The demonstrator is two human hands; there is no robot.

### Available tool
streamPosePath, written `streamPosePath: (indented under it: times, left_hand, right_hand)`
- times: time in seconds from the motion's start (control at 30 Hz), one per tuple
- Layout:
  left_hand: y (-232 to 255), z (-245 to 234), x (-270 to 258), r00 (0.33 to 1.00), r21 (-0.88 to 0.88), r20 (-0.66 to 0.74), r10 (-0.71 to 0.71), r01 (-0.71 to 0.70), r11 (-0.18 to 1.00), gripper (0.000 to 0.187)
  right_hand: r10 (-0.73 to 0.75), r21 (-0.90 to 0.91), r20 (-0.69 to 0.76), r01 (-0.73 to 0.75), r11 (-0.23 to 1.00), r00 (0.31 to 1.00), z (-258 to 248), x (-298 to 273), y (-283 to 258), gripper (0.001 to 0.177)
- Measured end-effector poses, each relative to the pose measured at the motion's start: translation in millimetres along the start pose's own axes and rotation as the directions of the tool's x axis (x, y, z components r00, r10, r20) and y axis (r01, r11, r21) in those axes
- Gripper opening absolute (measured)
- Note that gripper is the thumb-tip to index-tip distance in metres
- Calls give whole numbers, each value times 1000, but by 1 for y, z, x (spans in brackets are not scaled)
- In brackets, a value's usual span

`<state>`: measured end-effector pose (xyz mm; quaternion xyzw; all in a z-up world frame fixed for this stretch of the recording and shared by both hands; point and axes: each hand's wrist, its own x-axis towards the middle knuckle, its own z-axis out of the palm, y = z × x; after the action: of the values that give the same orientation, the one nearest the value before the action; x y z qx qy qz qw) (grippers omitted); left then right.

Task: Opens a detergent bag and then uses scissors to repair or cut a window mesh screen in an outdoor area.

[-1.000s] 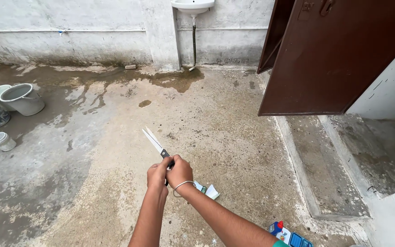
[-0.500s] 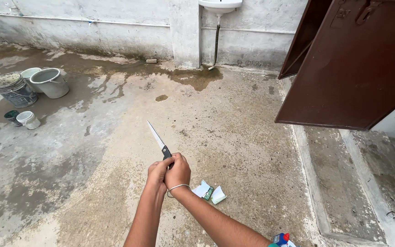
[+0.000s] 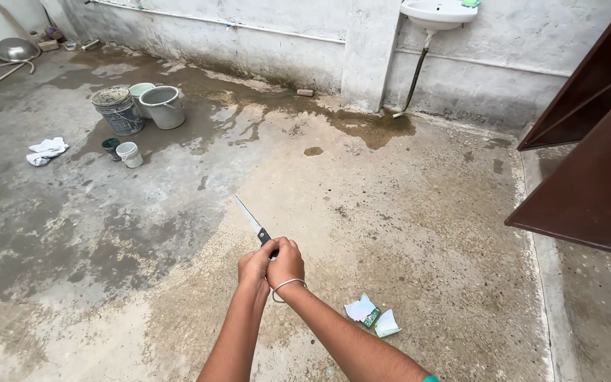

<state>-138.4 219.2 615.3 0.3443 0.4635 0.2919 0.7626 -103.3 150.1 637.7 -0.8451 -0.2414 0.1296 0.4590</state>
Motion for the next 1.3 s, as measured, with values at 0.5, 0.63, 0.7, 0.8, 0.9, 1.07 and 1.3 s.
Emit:
streamPosePath:
  times: [0.5, 0.63, 0.7, 0.8, 0.9, 1.07, 1.3]
  left_hand:
    - [97, -88, 108, 982, -17, -168, 84, -88, 996, 26]
    - [140, -90, 135, 972, -34, -208, 106, -115, 993, 23]
    - [155, -97, 161, 957, 24, -251, 148, -147, 989, 30]
    - [180, -99, 198, 941, 39, -297, 160, -155, 987, 33]
    - [213, -89, 215, 914, 96, -358, 189, -166, 981, 34]
    - [242, -85, 250, 874, 103, -440, 205, -178, 979, 35]
    - [258, -94, 280, 842, 51, -495, 213, -217, 975, 35]
  right_hand:
    - [-42, -88, 206, 61, 994, 978, 117, 50, -103, 22]
    - [-71, -60, 233, 87, 994, 970, 140, 79, -138, 23]
    - [-89, -12, 229, 94, 995, 969, 156, 93, -152, 22]
    - [-123, -15, 247, 131, 991, 961, 177, 132, -174, 22]
    - [-195, 3, 260, 201, 980, 946, 207, 171, -183, 19]
    - [-235, 35, 294, 235, 971, 926, 233, 208, -204, 18]
    - [-260, 1, 377, 281, 960, 889, 254, 233, -222, 19]
